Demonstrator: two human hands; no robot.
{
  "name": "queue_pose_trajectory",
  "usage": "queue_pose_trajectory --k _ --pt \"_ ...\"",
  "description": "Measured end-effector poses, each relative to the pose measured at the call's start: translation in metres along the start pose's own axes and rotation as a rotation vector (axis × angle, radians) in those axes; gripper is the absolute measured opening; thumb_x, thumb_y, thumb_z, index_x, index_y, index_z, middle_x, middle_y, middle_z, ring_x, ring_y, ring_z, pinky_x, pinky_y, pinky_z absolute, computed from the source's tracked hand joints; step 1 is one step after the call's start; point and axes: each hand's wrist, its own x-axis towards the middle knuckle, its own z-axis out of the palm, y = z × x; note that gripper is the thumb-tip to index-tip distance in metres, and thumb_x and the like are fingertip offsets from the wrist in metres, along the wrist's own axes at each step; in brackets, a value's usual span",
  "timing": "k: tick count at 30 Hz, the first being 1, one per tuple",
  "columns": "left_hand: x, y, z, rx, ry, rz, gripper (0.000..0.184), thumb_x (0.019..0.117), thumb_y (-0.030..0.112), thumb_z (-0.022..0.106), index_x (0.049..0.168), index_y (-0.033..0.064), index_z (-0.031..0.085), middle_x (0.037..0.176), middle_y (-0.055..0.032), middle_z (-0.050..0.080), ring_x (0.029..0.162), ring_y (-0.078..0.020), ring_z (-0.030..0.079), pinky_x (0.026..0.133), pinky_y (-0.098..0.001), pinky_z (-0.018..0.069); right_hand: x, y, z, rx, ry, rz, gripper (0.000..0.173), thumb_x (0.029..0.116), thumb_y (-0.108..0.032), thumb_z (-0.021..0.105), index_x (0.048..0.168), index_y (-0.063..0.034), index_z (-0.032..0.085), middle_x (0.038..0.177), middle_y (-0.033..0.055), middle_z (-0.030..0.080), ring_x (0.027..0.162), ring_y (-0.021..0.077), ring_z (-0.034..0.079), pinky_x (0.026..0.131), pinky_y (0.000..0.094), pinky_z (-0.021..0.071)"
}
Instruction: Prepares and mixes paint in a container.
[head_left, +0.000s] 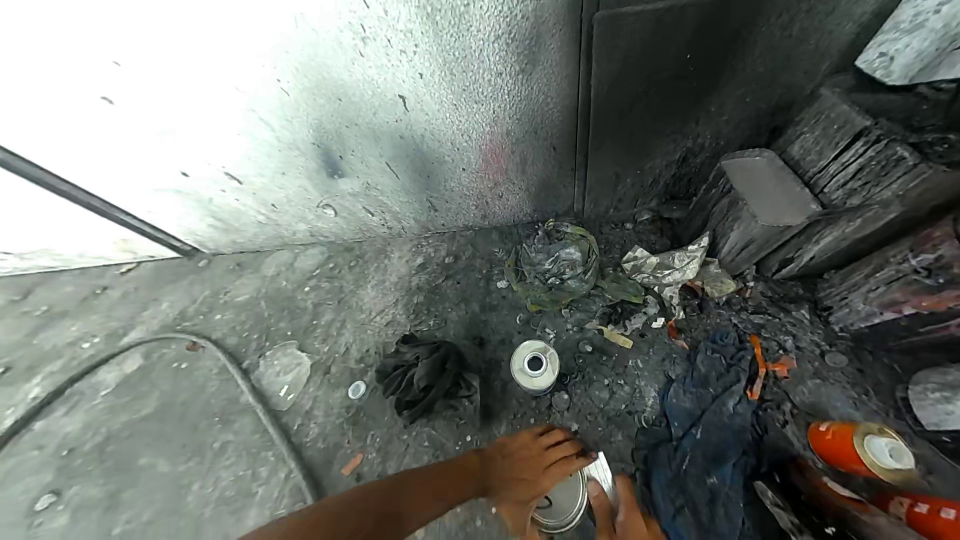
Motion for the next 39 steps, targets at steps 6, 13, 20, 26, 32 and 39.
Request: queue_pose_trajectory --k 6,13,20,26,32,39 --pt "0.003 -0.009 -0.003 -0.012 -0.020 0.078 0.122 0.0621 0.071 0.080 0.157 0.0070 0.036 0.143 -0.0212 0.055 0.134 -0.0367 0.052 0.111 -0.0492 0.0430 0.022 0.013 -0.001 0.393 -0.220 0.001 0.044 0.1036 -0.046 0.054 0.112 -0.0028 0.061 0.071 0.0099 0.062 0.050 0.0216 0.059 0.049 0.0426 0.0537" --pt "-0.002 -0.019 -0.010 -0.015 -0.029 0.141 0.121 0.0595 0.069 0.085 0.155 0.0087 0.041 0.148 -0.0248 0.050 0.138 -0.0391 0.048 0.118 -0.0484 0.0375 0.021 0.014 0.022 0.793 -0.261 -0.136 0.028 0.1045 -0.028 0.055 0.110 -0.0013 0.060 0.067 0.0038 0.058 0.043 0.0123 0.051 0.040 0.0313 0.0482" --pt "-0.010 0.033 0.003 0.075 0.120 -0.285 0.118 0.0663 0.074 0.079 0.156 0.0106 0.037 0.154 -0.0161 0.047 0.146 -0.0328 0.041 0.122 -0.0590 0.0260 0.023 0.032 -0.015 0.312 -0.212 -0.040 0.049 0.1029 -0.050 0.053 0.115 -0.0035 0.063 0.076 0.0130 0.066 0.057 0.0259 0.064 0.056 0.0476 0.0559" --pt "0.010 0.084 0.003 -0.174 0.175 -0.893 0.116 0.0647 0.063 0.085 0.155 0.0071 0.040 0.155 -0.0211 0.044 0.140 -0.0411 0.045 0.107 -0.0535 0.0471 0.023 0.013 -0.034 -0.011 -0.164 -0.038 0.059 0.1011 -0.061 0.048 0.122 -0.0081 0.066 0.091 0.0179 0.072 0.086 0.0369 0.071 0.079 0.0600 0.0544" --pt "-0.007 0.044 0.005 -0.183 0.099 -0.494 0.117 0.0636 0.052 0.090 0.155 0.0029 0.036 0.154 -0.0217 0.045 0.142 -0.0385 0.044 0.117 -0.0469 0.0389 0.016 -0.010 -0.031 -0.212 -0.119 -0.050 0.060 0.1022 -0.061 0.043 0.127 -0.0106 0.065 0.096 0.0189 0.075 0.096 0.0400 0.072 0.082 0.0607 0.0546" --pt "-0.008 0.029 0.001 -0.101 0.075 -0.371 0.121 0.0593 0.056 0.091 0.154 0.0037 0.037 0.149 -0.0218 0.050 0.138 -0.0386 0.047 0.114 -0.0487 0.0411 0.046 0.020 -0.016 0.221 -0.277 -0.149 0.051 0.1008 -0.053 0.055 0.110 -0.0041 0.065 0.079 0.0135 0.065 0.063 0.0275 0.064 0.063 0.0490 0.0546"
